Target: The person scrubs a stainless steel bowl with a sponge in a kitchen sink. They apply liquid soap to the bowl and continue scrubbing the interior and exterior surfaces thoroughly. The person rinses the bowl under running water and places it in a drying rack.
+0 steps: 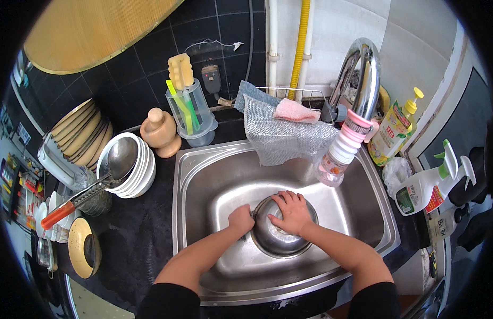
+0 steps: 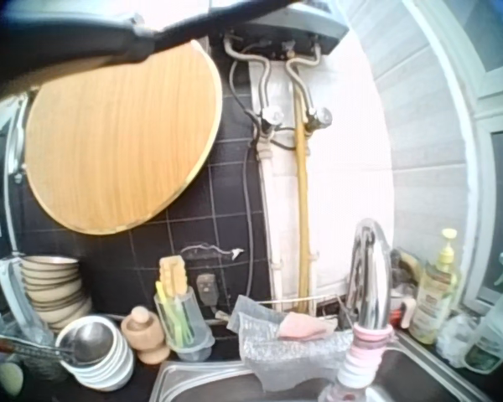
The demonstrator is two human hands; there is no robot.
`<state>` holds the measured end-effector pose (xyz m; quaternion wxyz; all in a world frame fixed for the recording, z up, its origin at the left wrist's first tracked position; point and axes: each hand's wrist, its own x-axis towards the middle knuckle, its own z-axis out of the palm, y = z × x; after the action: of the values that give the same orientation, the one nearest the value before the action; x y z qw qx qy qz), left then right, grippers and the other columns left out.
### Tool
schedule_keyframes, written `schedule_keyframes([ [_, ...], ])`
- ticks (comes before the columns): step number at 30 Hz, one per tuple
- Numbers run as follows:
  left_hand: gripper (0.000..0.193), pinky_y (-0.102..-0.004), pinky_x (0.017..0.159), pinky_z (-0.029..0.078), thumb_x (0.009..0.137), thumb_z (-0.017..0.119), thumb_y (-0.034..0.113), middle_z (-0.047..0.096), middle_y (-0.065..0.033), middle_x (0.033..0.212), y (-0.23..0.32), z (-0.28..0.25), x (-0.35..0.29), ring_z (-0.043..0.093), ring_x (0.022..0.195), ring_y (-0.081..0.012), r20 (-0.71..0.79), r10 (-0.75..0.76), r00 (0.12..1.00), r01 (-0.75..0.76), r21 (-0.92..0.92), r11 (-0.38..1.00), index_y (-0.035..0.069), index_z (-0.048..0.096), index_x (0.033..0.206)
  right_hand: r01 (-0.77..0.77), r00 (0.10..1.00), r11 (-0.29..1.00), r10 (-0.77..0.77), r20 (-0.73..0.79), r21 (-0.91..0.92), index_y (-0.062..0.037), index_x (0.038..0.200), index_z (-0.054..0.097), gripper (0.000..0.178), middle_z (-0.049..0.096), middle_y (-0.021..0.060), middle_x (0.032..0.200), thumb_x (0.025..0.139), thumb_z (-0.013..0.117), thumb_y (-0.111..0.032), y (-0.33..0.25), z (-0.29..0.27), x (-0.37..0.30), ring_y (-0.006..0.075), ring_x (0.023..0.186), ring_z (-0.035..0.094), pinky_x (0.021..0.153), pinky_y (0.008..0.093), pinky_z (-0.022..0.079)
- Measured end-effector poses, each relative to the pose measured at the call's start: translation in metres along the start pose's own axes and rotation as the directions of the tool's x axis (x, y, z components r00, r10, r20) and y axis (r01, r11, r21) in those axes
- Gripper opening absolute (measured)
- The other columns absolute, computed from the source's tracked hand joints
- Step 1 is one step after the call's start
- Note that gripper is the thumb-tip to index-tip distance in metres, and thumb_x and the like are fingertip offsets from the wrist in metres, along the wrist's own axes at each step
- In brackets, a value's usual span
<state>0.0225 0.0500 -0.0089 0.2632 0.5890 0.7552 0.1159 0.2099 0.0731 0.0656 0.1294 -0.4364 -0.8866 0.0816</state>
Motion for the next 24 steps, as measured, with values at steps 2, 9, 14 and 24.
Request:
schedule_keyframes([
  [2, 0.016, -0.0431, 0.077, 0.046, 0.067, 0.055, 0.008, 0.062, -0.018, 0.089, 0.006, 0.002, 0.017, 0.059, 0.09, -0.0348, -0.062, 0.004, 0.998, -0.006, -0.03, 1.0, 0.004, 0.058, 0.082, 0.005, 1.0, 1.0, -0.005, -0.004, 0.006, -0.0109, 0.121, 0.047, 0.059, 0.045, 0.0133, 0.123, 0.076, 0.054, -0.049, 0.0, 0.003, -0.003, 0.0302, 0.118, 0.038, 0.098, 0.047, 0.026],
  [9, 0.016, -0.0426, 0.075, 0.046, 0.068, 0.056, 0.011, 0.063, -0.0169, 0.091, -0.004, -0.007, -0.029, 0.059, 0.09, -0.0334, 0.139, -0.002, 0.99, -0.001, 0.02, 1.0, 0.006, 0.06, 0.082, -0.007, 1.0, 1.0, 0.007, 0.012, 0.022, -0.0108, 0.122, 0.046, 0.06, 0.044, 0.0139, 0.124, 0.076, 0.054, -0.049, 0.001, 0.0, -0.001, 0.0312, 0.118, 0.037, 0.099, 0.0467, 0.026],
  [14, 0.015, -0.0416, 0.075, 0.047, 0.068, 0.055, 0.009, 0.063, -0.0161, 0.09, 0.0, 0.001, 0.012, 0.059, 0.089, -0.0328, -0.021, 0.0, 1.0, -0.001, -0.023, 1.0, 0.006, 0.06, 0.082, -0.017, 0.999, 1.0, 0.017, 0.028, 0.002, -0.0107, 0.122, 0.046, 0.06, 0.044, 0.0142, 0.124, 0.076, 0.054, -0.049, -0.001, 0.0, 0.0, 0.0318, 0.119, 0.037, 0.1, 0.0467, 0.025],
  [24, 0.012, -0.0424, 0.075, 0.046, 0.069, 0.057, 0.009, 0.063, -0.0148, 0.088, -0.007, -0.003, 0.004, 0.059, 0.089, -0.0329, -0.003, 0.063, 0.998, -0.063, -0.019, 0.998, 0.007, 0.059, 0.08, -0.011, 1.0, 1.0, 0.011, 0.021, 0.018, -0.0108, 0.121, 0.047, 0.059, 0.044, 0.0137, 0.123, 0.076, 0.055, -0.048, -0.001, -0.002, 0.0, 0.0309, 0.118, 0.037, 0.099, 0.0459, 0.026],
])
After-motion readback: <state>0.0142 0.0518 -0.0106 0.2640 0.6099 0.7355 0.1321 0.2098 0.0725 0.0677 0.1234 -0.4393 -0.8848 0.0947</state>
